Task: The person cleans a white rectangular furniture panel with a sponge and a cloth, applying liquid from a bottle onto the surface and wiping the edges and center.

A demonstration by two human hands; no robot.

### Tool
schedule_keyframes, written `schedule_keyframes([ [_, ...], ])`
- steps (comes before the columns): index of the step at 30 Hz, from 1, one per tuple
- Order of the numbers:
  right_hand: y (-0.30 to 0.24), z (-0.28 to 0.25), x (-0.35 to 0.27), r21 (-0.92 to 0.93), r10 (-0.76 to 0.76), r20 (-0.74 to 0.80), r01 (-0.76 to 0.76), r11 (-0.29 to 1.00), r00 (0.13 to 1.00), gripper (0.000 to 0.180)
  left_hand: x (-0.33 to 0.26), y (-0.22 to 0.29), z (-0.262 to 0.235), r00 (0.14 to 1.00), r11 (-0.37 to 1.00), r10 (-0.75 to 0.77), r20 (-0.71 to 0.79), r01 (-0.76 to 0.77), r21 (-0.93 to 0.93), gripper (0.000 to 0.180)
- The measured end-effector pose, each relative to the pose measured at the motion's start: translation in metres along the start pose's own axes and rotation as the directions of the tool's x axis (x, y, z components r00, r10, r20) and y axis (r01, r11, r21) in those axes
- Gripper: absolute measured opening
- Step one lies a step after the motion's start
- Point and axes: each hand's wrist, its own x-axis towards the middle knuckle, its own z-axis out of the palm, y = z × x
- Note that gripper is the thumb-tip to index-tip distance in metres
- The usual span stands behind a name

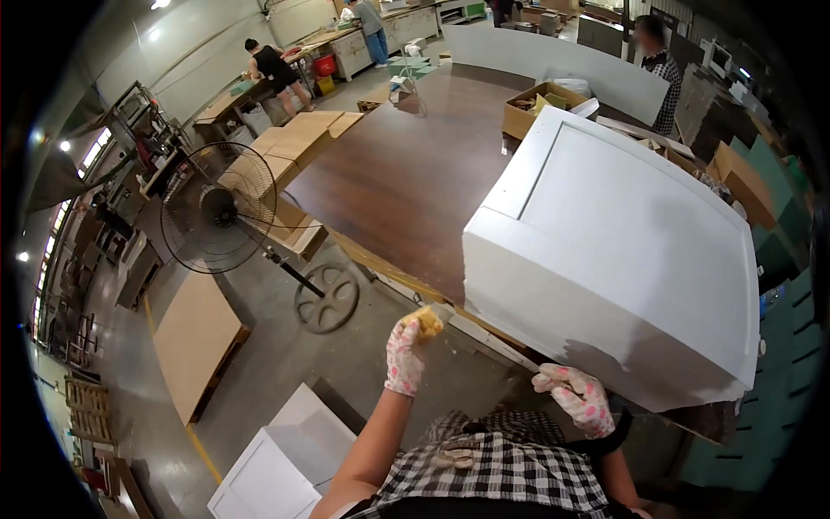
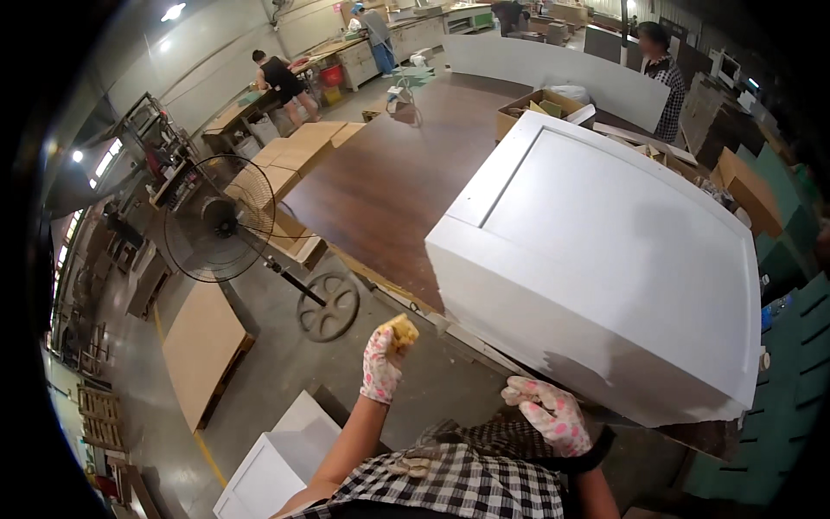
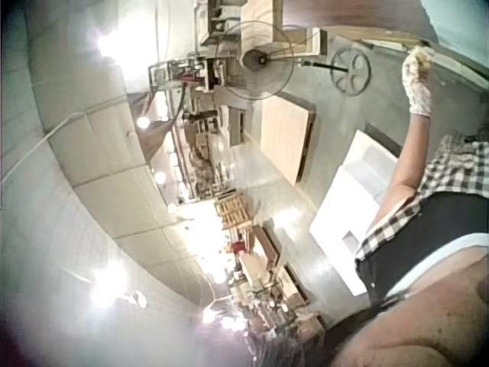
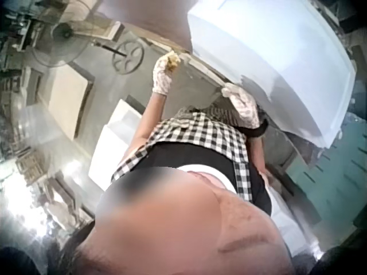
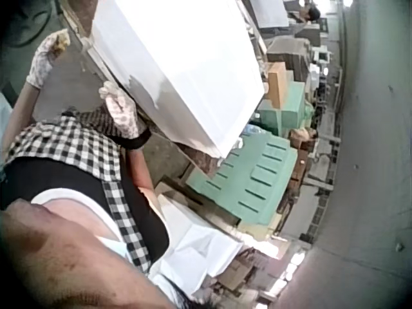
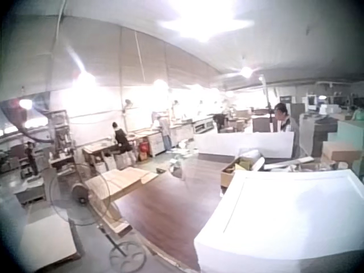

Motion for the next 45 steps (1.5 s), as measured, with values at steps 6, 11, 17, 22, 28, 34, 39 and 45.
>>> schedule_keyframes([
  [6, -0.053, -0.021, -0.009, 0.110, -0.418, -0.193, 0.443, 0.890, 0.888, 0.032, 0.043, -0.018, 0.028, 0.996, 0.967, -0.091, 0.014, 0.092, -0.238, 0.037],
  [11, -0.146, -0.035, -0.001, -0.605, -0.634, -0.101, 0.458, 0.651, 0.767, 0.024, 0.078, -0.025, 0.014, 0.992, 0.984, -0.090, 0.085, 0.102, -0.145, 0.037],
  [17, -0.192, -0.043, 0.025, -0.871, -0.720, 0.101, 0.411, 0.269, 0.686, 0.022, 0.171, -0.024, -0.021, 0.998, 0.990, -0.029, 0.064, 0.038, -0.136, 0.038],
  [22, -0.202, -0.036, 0.025, -0.942, -0.722, 0.069, 0.282, 0.179, 0.688, 0.021, 0.187, 0.017, 0.071, 0.960, 0.997, -0.010, 0.281, 0.031, -0.069, 0.047],
  [28, -0.199, -0.028, 0.073, -0.952, -0.736, 0.122, 0.287, 0.102, 0.666, 0.020, 0.207, 0.055, 0.072, 0.932, 0.996, 0.050, 0.359, -0.020, -0.088, 0.050],
  [34, -0.195, -0.039, 0.065, -0.989, -0.781, 0.056, 0.142, 0.041, 0.622, 0.020, 0.155, 0.118, 0.201, 0.818, 0.947, 0.319, 0.479, -0.300, -0.117, 0.056],
  [39, -0.175, -0.058, 0.131, -0.994, -0.866, 0.043, 0.105, 0.011, 0.498, 0.021, 0.114, 0.161, 0.215, 0.629, 0.919, 0.251, 0.736, -0.393, 0.022, 0.056],
  [45, -0.155, -0.106, 0.148, -0.999, -0.936, -0.032, -0.037, 0.020, 0.351, 0.022, 0.078, 0.113, 0.250, 0.398, 0.870, 0.171, 0.902, -0.490, 0.051, 0.055],
])
